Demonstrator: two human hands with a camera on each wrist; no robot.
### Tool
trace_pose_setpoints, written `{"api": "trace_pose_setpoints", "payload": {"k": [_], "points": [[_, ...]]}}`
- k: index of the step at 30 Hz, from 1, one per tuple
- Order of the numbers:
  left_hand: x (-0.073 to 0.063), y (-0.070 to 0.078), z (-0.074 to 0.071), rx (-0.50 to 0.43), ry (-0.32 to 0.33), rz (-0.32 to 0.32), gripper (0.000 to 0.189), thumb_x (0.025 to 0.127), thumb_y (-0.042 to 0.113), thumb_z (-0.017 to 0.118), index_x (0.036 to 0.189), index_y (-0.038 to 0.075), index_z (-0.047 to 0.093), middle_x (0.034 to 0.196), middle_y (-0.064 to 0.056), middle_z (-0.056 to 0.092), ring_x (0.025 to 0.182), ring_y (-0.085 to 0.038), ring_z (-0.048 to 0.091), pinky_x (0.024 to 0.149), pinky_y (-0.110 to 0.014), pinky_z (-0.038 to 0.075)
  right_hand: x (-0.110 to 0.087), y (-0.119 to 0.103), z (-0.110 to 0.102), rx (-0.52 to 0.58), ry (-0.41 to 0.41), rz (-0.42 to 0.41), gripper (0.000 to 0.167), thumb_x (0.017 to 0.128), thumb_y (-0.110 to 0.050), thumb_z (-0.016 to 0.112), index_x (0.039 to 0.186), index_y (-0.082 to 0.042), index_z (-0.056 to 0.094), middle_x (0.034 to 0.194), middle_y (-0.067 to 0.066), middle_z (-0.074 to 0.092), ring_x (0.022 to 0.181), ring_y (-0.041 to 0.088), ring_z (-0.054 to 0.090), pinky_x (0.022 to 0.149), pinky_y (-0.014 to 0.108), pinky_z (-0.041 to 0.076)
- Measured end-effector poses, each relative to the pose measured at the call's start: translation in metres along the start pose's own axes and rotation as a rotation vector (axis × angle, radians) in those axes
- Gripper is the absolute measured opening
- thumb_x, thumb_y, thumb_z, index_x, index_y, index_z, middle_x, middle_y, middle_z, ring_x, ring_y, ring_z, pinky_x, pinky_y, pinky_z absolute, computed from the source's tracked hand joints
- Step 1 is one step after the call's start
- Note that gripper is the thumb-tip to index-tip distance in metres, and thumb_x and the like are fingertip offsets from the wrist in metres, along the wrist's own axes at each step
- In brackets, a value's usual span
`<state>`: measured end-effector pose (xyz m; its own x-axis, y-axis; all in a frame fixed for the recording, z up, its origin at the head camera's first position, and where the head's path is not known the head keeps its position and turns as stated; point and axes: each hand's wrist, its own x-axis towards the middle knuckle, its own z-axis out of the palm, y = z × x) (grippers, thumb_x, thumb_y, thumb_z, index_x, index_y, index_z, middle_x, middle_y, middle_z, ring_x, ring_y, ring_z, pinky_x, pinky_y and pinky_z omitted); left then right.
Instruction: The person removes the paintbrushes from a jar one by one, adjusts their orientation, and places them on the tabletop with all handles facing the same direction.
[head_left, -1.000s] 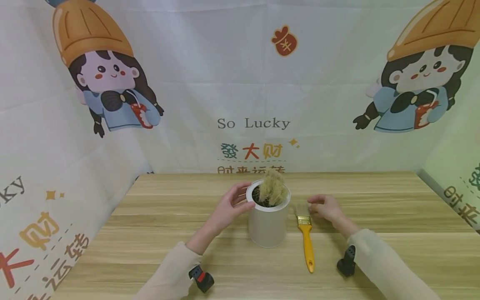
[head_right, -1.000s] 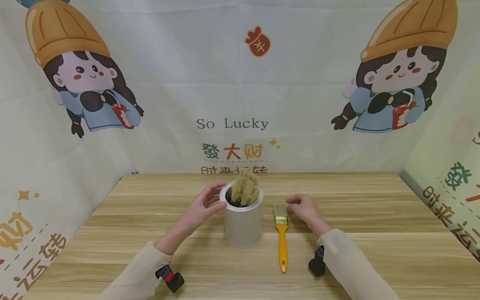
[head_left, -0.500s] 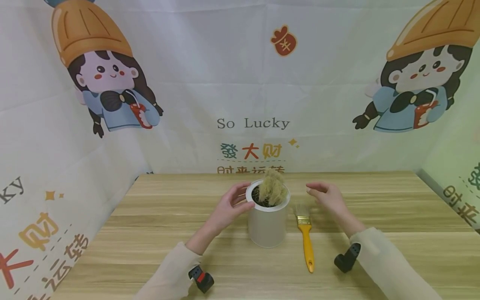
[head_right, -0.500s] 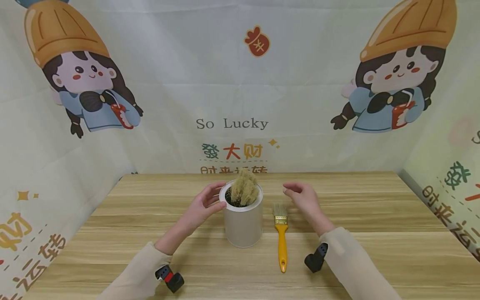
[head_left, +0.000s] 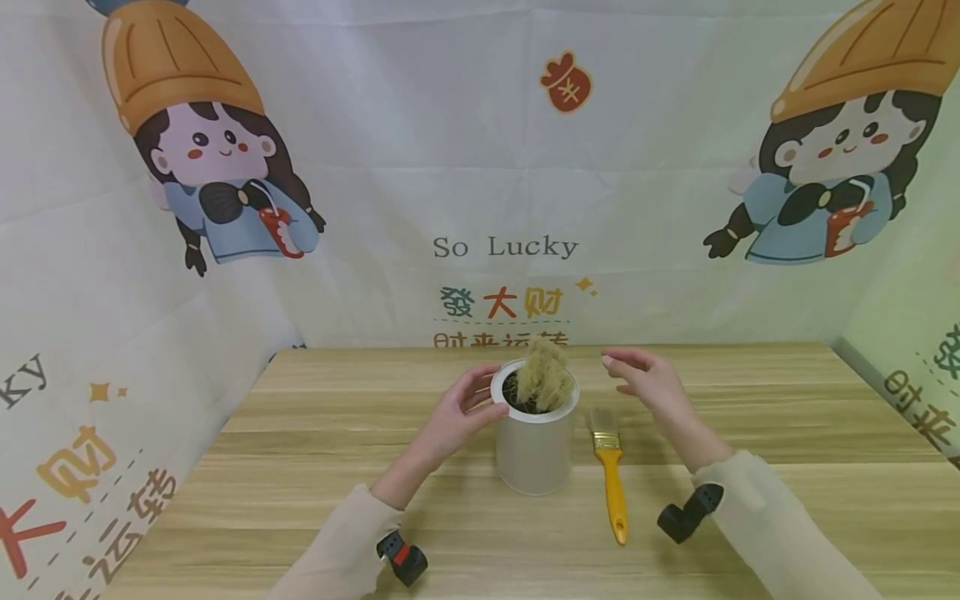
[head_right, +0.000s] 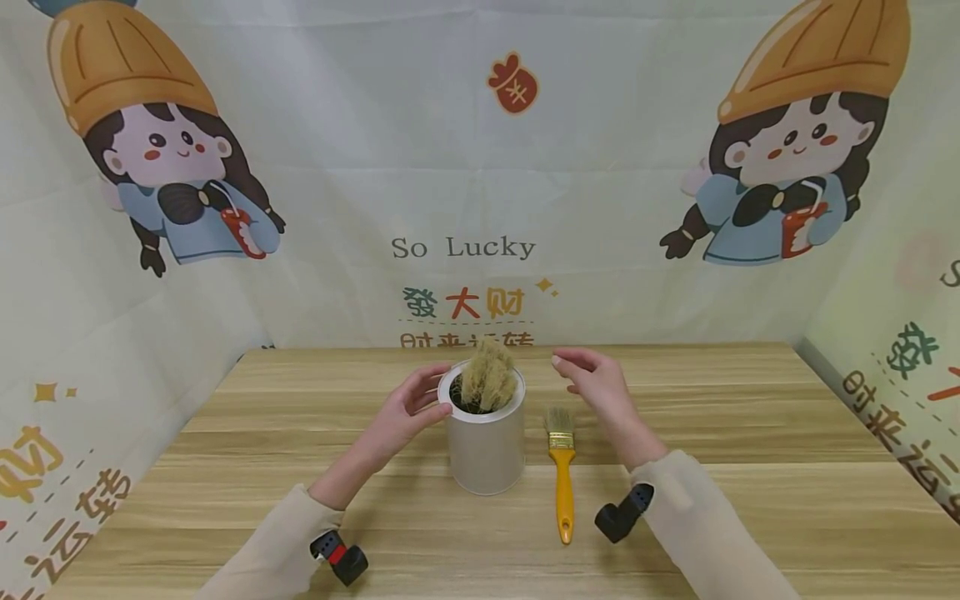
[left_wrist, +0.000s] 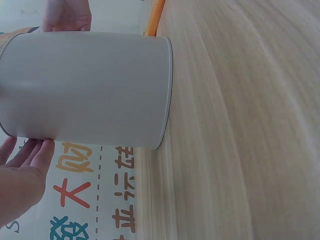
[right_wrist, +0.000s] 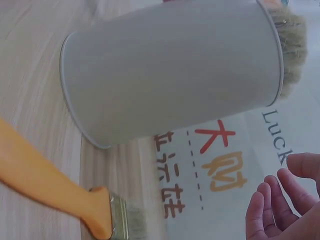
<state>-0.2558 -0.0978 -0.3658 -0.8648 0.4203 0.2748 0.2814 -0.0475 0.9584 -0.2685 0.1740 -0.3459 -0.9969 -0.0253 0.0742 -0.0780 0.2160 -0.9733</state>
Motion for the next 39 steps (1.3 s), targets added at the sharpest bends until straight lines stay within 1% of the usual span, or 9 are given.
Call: {"api": "trace_pose_setpoints", "payload": {"k": [2, 5, 15, 28, 36, 39], "points": [[0.000, 0.000, 0.000, -0.001, 0.001, 0.000, 0.055, 0.082, 0.003, 0.061, 0.131, 0.000, 0.034, 0.129, -0.020, 0.038, 0.118, -0.030, 0.038, 0.090, -0.033, 0.040, -0.004, -0.009, 0.003, 0.019, -0.006, 0.009, 0.050, 0.087, -0.031, 0.056, 0.122, 0.004, 0.048, 0.120, 0.018, 0.047, 0.106, 0.029, 0.046, 0.086, 0.038, 0.043], [0.000, 0.000, 0.000, -0.001, 0.001, -0.003, 0.055, 0.082, 0.003, 0.061, 0.130, 0.000, 0.035, 0.129, -0.020, 0.038, 0.118, -0.030, 0.038, 0.090, -0.034, 0.040, -0.006, -0.017, 0.008, 0.039, -0.004, 0.024, 0.047, 0.087, -0.028, 0.056, 0.122, 0.004, 0.048, 0.120, 0.018, 0.047, 0.106, 0.029, 0.047, 0.087, 0.038, 0.043], [0.001, -0.001, 0.000, -0.001, 0.001, 0.001, 0.055, 0.082, 0.003, 0.061, 0.130, 0.000, 0.034, 0.129, -0.020, 0.038, 0.117, -0.030, 0.038, 0.090, -0.033, 0.040, -0.008, -0.021, 0.022, 0.084, -0.020, 0.014, 0.047, 0.087, -0.028, 0.057, 0.121, 0.003, 0.049, 0.119, 0.018, 0.048, 0.106, 0.031, 0.046, 0.087, 0.039, 0.042], [0.000, -0.001, 0.000, -0.019, -0.001, 0.006, 0.056, 0.082, 0.003, 0.061, 0.130, -0.001, 0.034, 0.129, -0.021, 0.038, 0.117, -0.031, 0.038, 0.090, -0.034, 0.040, -0.008, -0.030, 0.035, 0.058, -0.036, 0.032, 0.048, 0.086, -0.032, 0.057, 0.121, 0.000, 0.050, 0.119, 0.016, 0.050, 0.104, 0.027, 0.048, 0.084, 0.036, 0.044], [0.000, 0.000, 0.000, -0.003, -0.005, 0.006, 0.055, 0.082, 0.004, 0.061, 0.131, 0.000, 0.035, 0.129, -0.020, 0.039, 0.118, -0.030, 0.038, 0.090, -0.035, 0.040, -0.007, -0.033, 0.041, 0.052, -0.038, 0.025, 0.045, 0.088, -0.027, 0.055, 0.122, 0.002, 0.049, 0.118, 0.016, 0.051, 0.101, 0.026, 0.050, 0.084, 0.039, 0.043], [0.000, 0.001, 0.000, 0.001, -0.004, 0.004, 0.055, 0.082, 0.004, 0.061, 0.131, 0.001, 0.034, 0.129, -0.020, 0.039, 0.118, -0.030, 0.038, 0.090, -0.035, 0.040, -0.007, -0.032, 0.041, 0.050, -0.034, 0.030, 0.044, 0.089, -0.028, 0.054, 0.122, 0.001, 0.050, 0.118, 0.016, 0.051, 0.101, 0.026, 0.050, 0.083, 0.038, 0.044]]}}
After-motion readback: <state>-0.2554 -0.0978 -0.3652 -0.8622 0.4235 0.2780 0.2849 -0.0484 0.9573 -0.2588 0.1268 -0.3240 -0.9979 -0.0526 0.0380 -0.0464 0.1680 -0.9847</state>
